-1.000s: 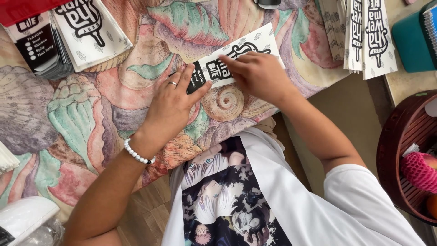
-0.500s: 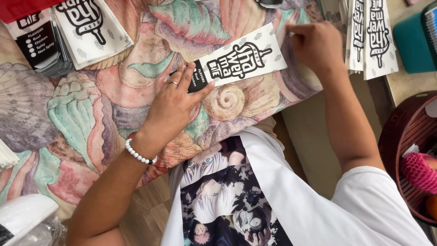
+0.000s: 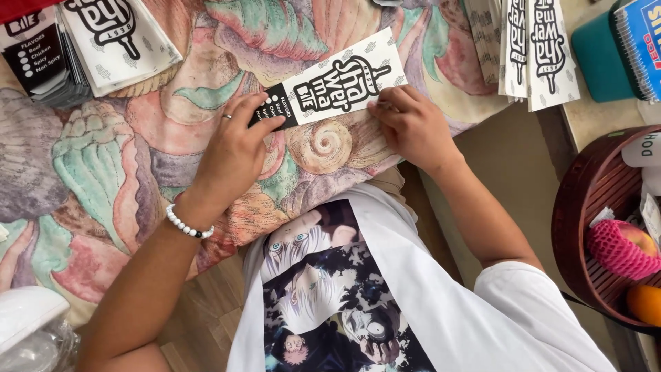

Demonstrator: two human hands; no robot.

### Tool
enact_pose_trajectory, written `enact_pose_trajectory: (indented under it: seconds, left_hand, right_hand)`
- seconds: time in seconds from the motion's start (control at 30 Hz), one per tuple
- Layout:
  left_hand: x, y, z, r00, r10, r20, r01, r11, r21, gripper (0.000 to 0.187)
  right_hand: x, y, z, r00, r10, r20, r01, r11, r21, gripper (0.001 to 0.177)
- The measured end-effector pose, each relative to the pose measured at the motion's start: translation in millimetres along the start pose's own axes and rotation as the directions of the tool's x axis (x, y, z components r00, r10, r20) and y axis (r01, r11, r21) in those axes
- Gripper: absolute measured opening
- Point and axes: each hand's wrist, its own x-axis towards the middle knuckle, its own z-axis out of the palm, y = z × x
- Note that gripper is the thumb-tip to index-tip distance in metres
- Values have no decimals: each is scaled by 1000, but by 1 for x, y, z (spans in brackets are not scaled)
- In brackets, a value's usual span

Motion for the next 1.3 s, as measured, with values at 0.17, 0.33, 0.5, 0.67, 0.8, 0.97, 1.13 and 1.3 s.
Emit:
enact_pose_trajectory:
  seconds: [0.17, 0.33, 0.5, 0.67, 0.8, 0.97, 1.13, 1.3]
  left_hand:
    - [8, -7, 6, 998, -17, -60, 18, 1000, 21, 32]
    - [18, -5, 12, 995, -64, -76, 80, 967, 242, 27]
    - [31, -1, 19, 985, -130, -116, 162, 923, 349, 25]
    - [52, -16, 36, 970, -191, -150, 234, 902, 363, 33]
    - [57, -34, 52, 954, -263, -146, 296, 907, 300, 31]
    - [67, -1, 17, 962, -245, -122, 247, 969, 1, 22]
    - [65, 30, -12, 974, 102, -204, -101, 995, 15, 4]
    - [52, 32, -39, 945, 246, -217, -217, 965, 149, 12]
  right_hand:
    - [3, -1, -10, 996, 84, -5, -84, 996, -15, 11]
    - [1, -1, -7, 991, 136, -3, -136, 991, -6, 10]
    - [-2, -5, -2, 984, 166, -66, -165, 986, 25, 9]
    - [-5, -7, 3, 977, 184, -107, -182, 983, 30, 10]
    - [-5, -9, 4, 976, 194, -98, -192, 981, 27, 10]
    - [5, -11, 2, 982, 179, -63, -180, 984, -10, 14]
    - [71, -50, -37, 998, 39, 58, -24, 968, -251, 55]
    - [85, -31, -35, 989, -80, 123, 95, 989, -116, 21]
